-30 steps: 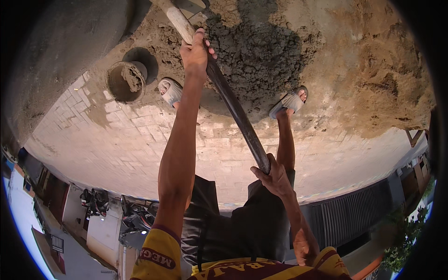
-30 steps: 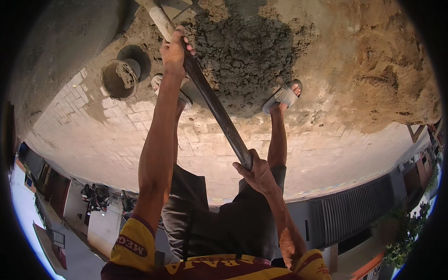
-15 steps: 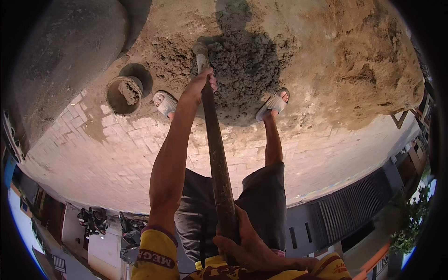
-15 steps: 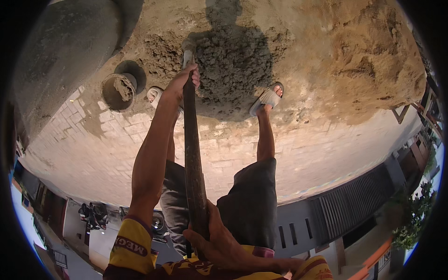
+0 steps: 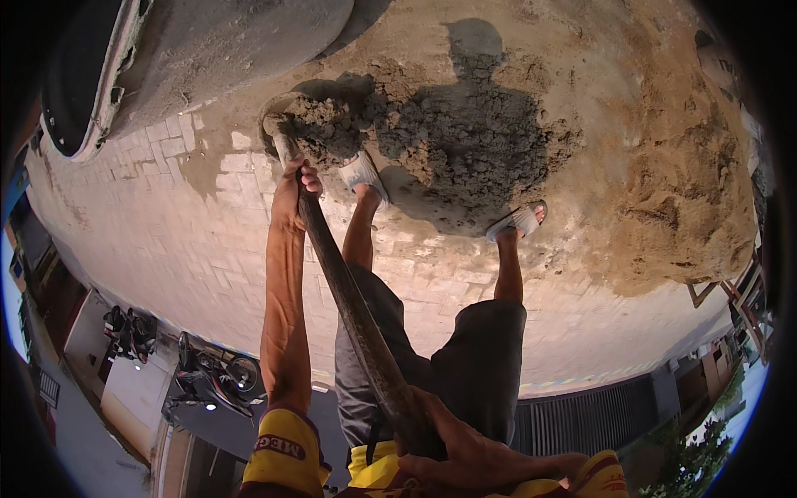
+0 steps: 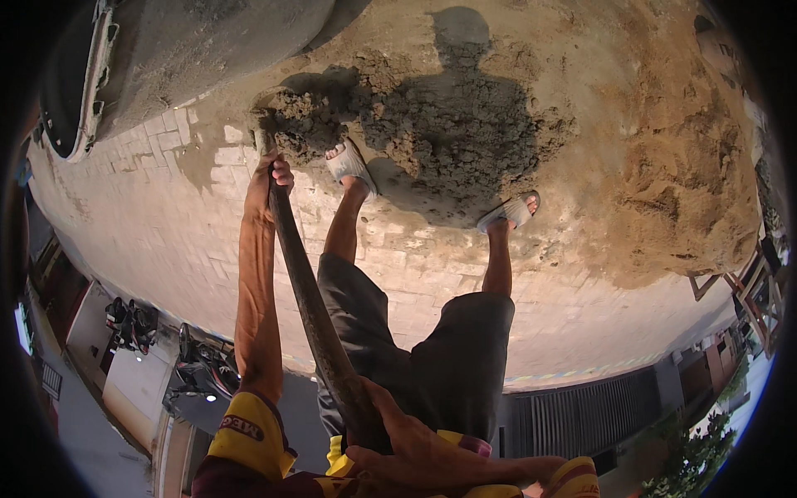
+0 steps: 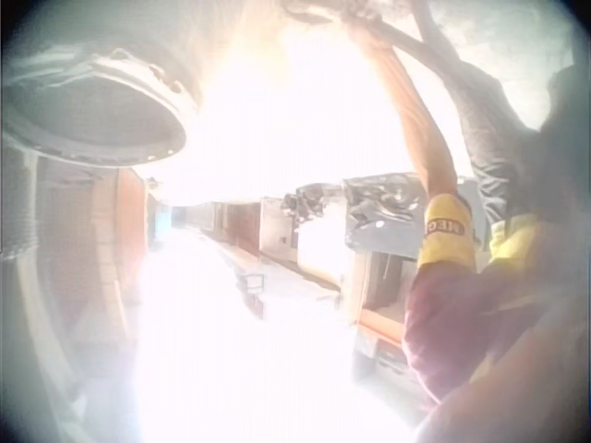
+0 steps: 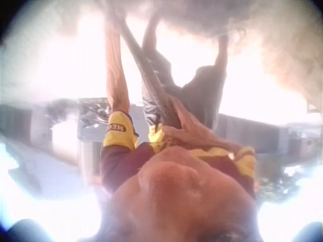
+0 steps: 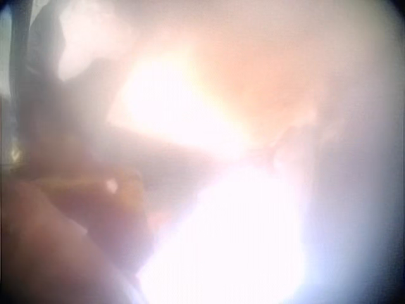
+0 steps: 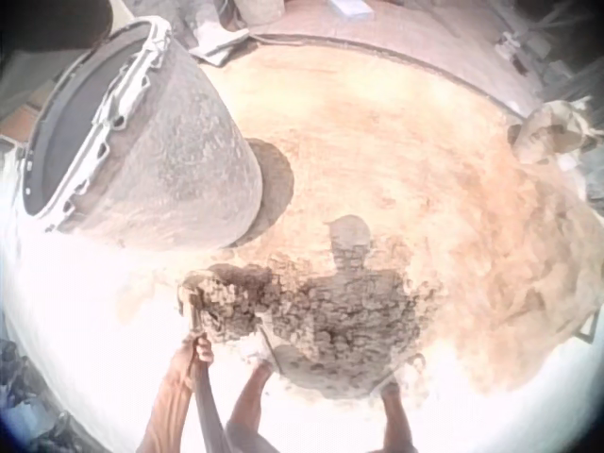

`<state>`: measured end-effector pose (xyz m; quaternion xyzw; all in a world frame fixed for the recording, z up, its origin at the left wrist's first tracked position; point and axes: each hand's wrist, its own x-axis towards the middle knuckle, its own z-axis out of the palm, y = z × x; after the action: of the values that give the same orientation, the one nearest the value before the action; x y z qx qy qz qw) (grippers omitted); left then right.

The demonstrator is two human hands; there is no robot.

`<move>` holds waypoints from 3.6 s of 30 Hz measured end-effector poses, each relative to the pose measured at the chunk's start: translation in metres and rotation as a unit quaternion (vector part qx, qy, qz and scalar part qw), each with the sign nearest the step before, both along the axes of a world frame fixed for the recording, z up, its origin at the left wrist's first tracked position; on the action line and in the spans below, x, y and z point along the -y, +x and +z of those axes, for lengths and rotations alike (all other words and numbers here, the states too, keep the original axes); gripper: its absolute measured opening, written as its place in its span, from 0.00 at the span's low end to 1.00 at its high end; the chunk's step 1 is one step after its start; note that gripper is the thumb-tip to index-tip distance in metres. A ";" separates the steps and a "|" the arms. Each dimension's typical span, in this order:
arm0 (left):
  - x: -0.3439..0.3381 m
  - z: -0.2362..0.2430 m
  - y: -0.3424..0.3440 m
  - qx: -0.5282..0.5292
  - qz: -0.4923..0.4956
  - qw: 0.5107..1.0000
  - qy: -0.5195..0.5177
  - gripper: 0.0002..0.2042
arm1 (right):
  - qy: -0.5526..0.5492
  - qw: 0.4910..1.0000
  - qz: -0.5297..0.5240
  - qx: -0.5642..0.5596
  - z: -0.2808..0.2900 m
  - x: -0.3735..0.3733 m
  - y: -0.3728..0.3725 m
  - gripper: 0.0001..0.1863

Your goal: The person mixes cement with a hoe, carries a bucket of mortar, and installs floor tiles. They use a hammer and a red tile leveling tool to secure the tiles into place.

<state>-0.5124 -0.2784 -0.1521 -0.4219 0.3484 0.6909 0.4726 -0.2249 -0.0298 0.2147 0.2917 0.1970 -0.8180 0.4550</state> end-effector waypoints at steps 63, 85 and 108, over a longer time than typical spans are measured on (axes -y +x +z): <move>-0.229 -0.056 0.132 0.120 -0.297 0.947 0.008 0.09 | -0.038 0.941 -0.313 0.121 0.003 -0.017 0.051 0.52; -0.001 0.036 0.106 -0.334 -0.022 0.878 -0.341 0.12 | 0.507 0.838 0.165 -0.114 -0.318 0.077 0.187 0.22; -0.051 0.034 0.123 -0.256 -0.079 0.940 -0.212 0.11 | 0.625 0.763 0.146 -0.080 -0.170 0.110 0.202 0.25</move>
<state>-0.3891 -0.2276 -0.1177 -0.2922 0.6286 0.6460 0.3196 -0.0227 -0.1399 0.0451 0.4123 0.7404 -0.4579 0.2686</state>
